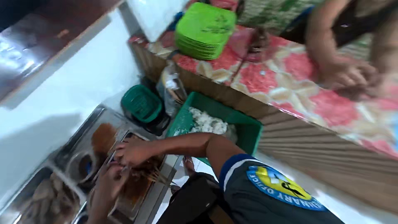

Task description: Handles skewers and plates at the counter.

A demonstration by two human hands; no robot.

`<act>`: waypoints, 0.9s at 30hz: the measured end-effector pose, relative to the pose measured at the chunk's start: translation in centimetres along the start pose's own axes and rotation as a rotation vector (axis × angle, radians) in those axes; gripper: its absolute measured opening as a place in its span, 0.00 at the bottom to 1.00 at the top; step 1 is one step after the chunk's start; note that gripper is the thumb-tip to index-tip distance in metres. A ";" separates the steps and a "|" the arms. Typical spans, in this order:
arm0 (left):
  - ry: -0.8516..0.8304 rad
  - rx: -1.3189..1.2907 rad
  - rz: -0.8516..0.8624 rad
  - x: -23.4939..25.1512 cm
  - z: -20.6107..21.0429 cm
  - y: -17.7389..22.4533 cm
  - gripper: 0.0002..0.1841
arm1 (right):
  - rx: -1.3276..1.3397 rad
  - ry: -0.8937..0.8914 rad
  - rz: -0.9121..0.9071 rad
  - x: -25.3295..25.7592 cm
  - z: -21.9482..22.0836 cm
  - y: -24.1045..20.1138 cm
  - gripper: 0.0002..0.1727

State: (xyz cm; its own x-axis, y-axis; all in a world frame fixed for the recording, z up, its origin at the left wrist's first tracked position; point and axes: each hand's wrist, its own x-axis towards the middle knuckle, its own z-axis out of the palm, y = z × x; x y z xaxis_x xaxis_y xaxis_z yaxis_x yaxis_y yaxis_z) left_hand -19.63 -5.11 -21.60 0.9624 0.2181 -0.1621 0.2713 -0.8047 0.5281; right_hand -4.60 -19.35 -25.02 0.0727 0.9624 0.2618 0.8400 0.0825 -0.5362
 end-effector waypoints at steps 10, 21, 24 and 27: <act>-0.465 -0.124 0.104 -4.1 0.2 0.7 0.37 | 0.278 0.704 1.237 -42.5 -13.7 -6.7 0.10; -0.430 -0.128 0.083 -1.7 1.5 2.4 0.36 | 0.298 1.639 1.715 -55.7 -21.4 5.0 0.30; -0.677 -0.090 -0.229 -2.6 -0.2 4.1 0.24 | 0.067 1.114 1.968 -59.2 -20.0 8.4 0.37; -0.960 -0.078 -0.397 -6.3 0.1 2.4 0.19 | 0.105 0.644 1.740 -65.0 -17.5 13.2 0.18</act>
